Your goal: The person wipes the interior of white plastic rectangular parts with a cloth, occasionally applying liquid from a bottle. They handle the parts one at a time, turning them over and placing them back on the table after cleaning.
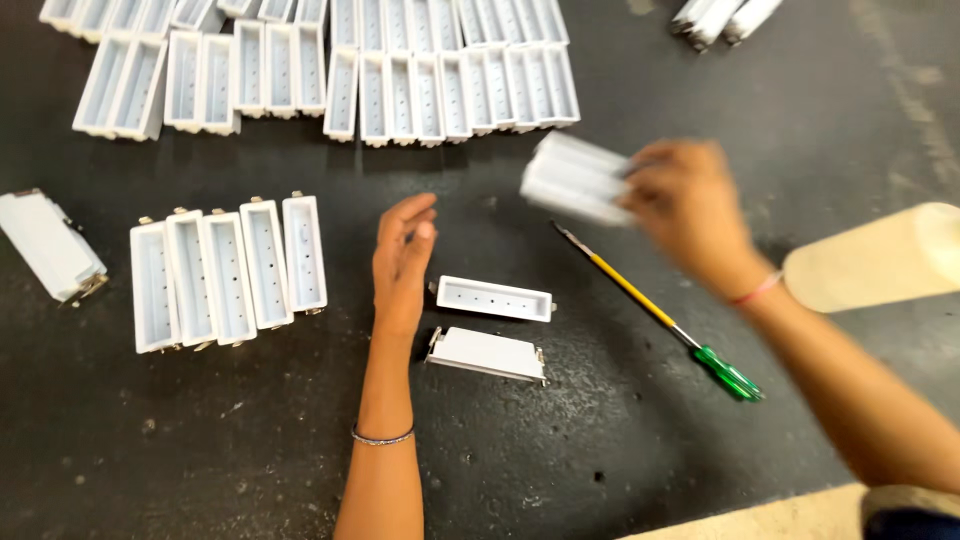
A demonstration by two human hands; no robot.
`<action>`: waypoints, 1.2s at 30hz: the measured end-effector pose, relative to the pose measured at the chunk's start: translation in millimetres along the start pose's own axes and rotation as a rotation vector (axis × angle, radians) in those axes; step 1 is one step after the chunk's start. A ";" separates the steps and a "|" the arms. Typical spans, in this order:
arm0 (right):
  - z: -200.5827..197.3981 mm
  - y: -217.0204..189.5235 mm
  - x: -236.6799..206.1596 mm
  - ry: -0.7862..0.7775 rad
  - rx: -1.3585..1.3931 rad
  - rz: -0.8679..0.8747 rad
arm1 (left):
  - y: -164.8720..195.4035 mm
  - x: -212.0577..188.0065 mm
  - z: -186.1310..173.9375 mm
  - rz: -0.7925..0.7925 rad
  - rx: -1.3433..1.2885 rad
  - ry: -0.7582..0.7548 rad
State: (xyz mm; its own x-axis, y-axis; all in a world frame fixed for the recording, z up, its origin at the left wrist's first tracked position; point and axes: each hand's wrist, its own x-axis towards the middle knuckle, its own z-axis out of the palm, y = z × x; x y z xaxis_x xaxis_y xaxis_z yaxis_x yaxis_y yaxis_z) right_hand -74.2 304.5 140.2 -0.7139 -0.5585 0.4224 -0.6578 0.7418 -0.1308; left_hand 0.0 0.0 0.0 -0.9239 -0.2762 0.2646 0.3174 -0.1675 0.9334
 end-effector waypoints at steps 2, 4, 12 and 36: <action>20.3 -22.2 -13.5 -0.010 0.049 -0.031 | 3.4 -2.6 -1.2 0.019 0.021 -0.001; 38.6 -35.7 -18.0 -0.037 0.053 -0.045 | 4.1 -3.2 -0.6 -0.003 0.002 -0.015; 52.9 -83.0 -40.6 -0.112 0.155 -0.051 | 20.6 -12.8 10.2 -0.245 0.078 -0.210; 137.8 366.6 148.7 0.365 -0.333 0.814 | 11.9 -12.6 2.4 -0.443 -0.027 -0.106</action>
State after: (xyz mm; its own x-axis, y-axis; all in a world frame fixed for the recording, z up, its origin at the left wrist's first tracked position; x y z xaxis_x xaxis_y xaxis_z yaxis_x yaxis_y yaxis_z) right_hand -454.7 442.3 31.5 -0.7663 0.2853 0.5756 0.1510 0.9509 -0.2703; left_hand 14.9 3.8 8.4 -0.9882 -0.0743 -0.1342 -0.1094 -0.2722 0.9560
